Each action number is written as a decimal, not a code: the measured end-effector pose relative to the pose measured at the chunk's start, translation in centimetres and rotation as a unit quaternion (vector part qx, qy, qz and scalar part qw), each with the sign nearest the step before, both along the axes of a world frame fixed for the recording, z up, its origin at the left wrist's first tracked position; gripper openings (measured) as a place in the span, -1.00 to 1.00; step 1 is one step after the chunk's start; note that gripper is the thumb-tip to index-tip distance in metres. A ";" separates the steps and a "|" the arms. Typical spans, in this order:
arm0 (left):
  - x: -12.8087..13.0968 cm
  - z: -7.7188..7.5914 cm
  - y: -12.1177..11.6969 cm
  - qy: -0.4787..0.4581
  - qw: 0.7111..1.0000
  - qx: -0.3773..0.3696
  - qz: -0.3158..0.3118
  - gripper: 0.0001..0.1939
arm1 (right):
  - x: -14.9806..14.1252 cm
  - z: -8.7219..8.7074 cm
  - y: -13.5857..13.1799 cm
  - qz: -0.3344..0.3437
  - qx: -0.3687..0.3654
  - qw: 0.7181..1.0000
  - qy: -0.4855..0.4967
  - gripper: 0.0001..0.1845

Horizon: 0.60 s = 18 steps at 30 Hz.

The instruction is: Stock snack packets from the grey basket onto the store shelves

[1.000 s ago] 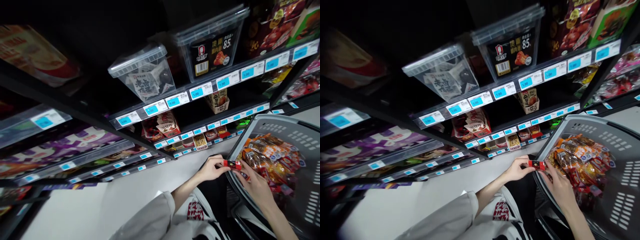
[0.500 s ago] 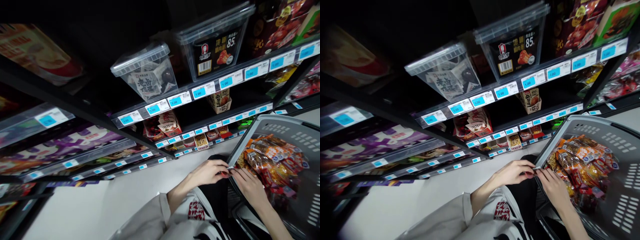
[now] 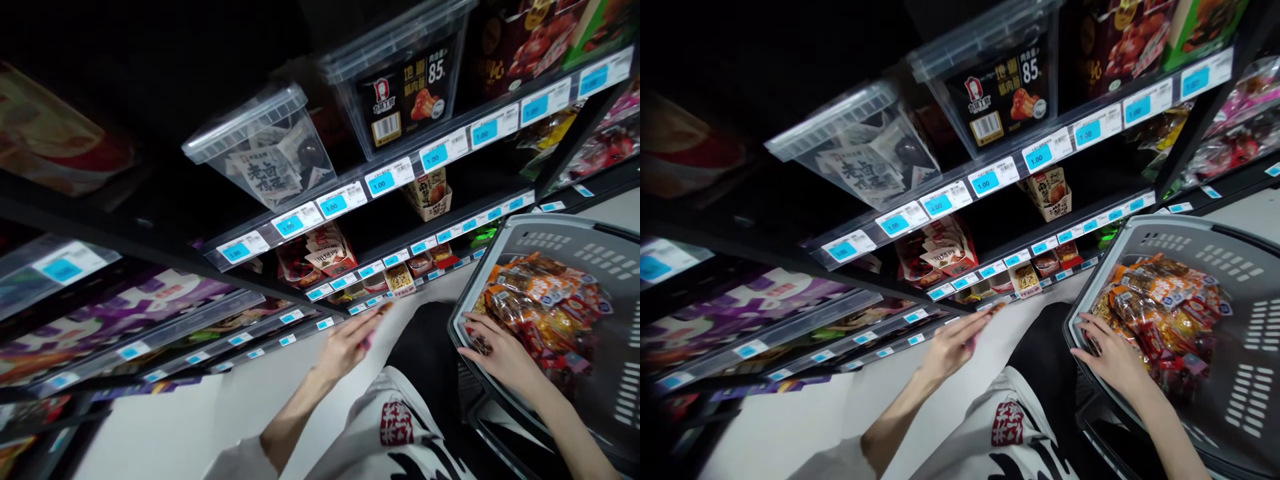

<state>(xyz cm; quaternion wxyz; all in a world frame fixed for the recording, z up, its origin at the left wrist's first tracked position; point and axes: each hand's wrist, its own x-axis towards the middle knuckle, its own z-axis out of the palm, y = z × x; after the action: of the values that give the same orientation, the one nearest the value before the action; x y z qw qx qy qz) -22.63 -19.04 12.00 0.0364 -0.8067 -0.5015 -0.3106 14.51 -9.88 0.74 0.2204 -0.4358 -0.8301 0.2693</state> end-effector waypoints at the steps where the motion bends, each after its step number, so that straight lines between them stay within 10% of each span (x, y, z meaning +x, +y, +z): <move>1: -1.3 0.8 -0.6 0.015 0.999 0.026 0.042 -0.57 | 0.1 -0.1 0.1 0.000 -0.020 1.000 0.010 -0.69; 8: -10.5 4.6 1.0 0.082 0.921 0.158 0.347 -0.77 | 0.4 -0.9 0.5 0.002 -0.091 0.993 0.068 -0.71; 18: -16.9 7.0 10.4 0.130 0.841 -0.103 0.514 -0.56 | -0.4 0.9 -0.9 -0.015 -0.071 0.997 0.029 -0.78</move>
<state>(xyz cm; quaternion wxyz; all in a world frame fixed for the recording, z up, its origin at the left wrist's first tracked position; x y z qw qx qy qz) -39.50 -8.63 19.02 0.1724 -0.4653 -0.8640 -0.0857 14.06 -10.76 1.65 0.2172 -0.4546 -0.7953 0.3371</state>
